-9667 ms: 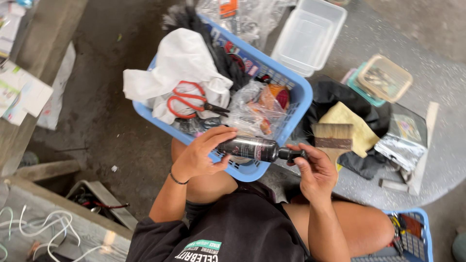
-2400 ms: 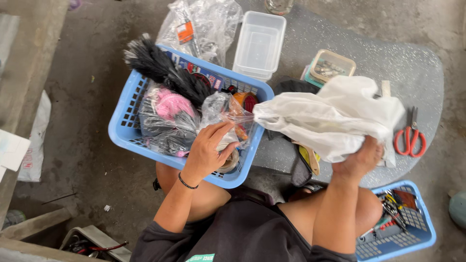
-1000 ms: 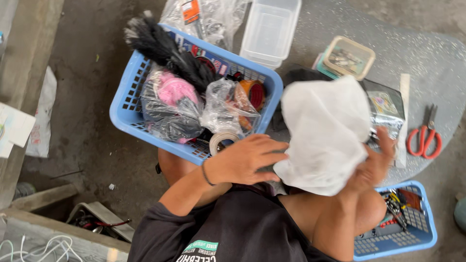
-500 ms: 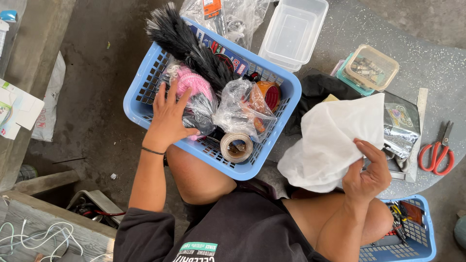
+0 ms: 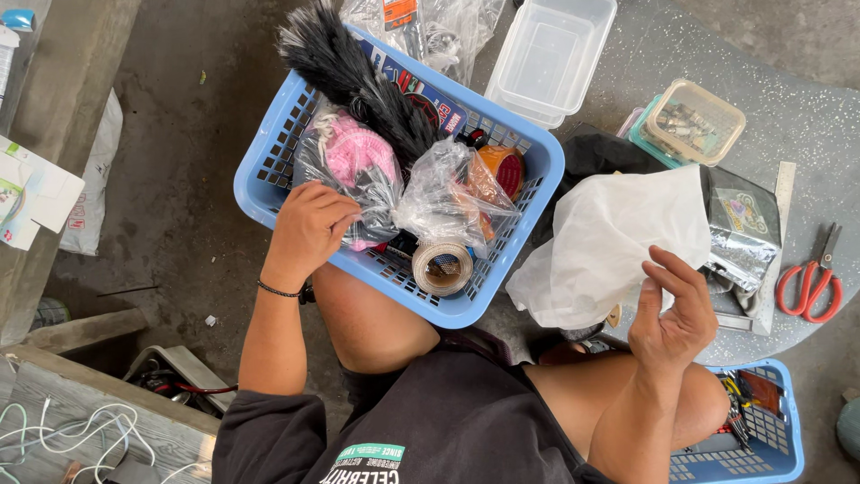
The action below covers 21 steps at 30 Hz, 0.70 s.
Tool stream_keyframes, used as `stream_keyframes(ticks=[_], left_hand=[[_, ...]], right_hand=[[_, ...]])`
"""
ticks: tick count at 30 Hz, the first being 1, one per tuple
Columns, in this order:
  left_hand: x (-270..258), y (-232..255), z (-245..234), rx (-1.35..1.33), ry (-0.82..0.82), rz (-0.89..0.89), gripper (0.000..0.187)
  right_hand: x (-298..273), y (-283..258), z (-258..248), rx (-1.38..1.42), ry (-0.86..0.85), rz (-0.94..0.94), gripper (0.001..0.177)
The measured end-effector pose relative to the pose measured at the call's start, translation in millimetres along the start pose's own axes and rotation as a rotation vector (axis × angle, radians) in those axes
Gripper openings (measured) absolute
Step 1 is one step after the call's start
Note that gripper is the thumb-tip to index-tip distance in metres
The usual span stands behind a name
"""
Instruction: The person wipes small metal parts with a cloth, places them into a plastic container, and closes it. Then the person empties a blue basket of assorted items onto the table, sorts through them, and places selected items into a black pouch and other containers.
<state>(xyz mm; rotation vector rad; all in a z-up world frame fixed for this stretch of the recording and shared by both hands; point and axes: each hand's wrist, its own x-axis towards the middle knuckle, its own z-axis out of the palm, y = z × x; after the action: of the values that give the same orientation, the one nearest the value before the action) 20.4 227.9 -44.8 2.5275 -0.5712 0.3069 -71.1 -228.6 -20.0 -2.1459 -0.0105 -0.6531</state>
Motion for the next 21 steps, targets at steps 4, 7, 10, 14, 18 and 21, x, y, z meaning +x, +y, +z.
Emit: stream_keyframes(ticks=[4, 7, 10, 14, 18, 21], left_hand=[[-7.3, -14.2, -4.6, -0.176, 0.232, -0.099, 0.008], [-10.7, -32.7, -6.4, -0.383, 0.477, -0.355, 0.011], [-10.8, -53.6, -12.8, -0.795, 0.654, -0.367, 0.014], [-10.2, -70.2, -16.9, -1.511, 0.855, -0.390, 0.024], [-21.6, -80.5, -22.3, -1.698, 0.872, -0.431, 0.035], [-34.7, -83.1, -29.3, -1.563, 0.907, -0.388, 0.037]], right_hand=[[2.9, -5.3, 3.3, -0.009, -0.017, -0.006, 0.018], [4.0, -7.4, 4.6, -0.009, -0.015, -0.007, 0.018], [3.4, -7.4, 4.8, -0.011, -0.014, -0.010, 0.014], [1.9, -5.2, 4.8, -0.011, -0.021, -0.004, 0.014], [-0.7, -2.2, 4.5, -0.015, -0.017, 0.003, 0.014], [-0.9, 1.1, 5.8, 0.005, -0.004, 0.006, 0.015]])
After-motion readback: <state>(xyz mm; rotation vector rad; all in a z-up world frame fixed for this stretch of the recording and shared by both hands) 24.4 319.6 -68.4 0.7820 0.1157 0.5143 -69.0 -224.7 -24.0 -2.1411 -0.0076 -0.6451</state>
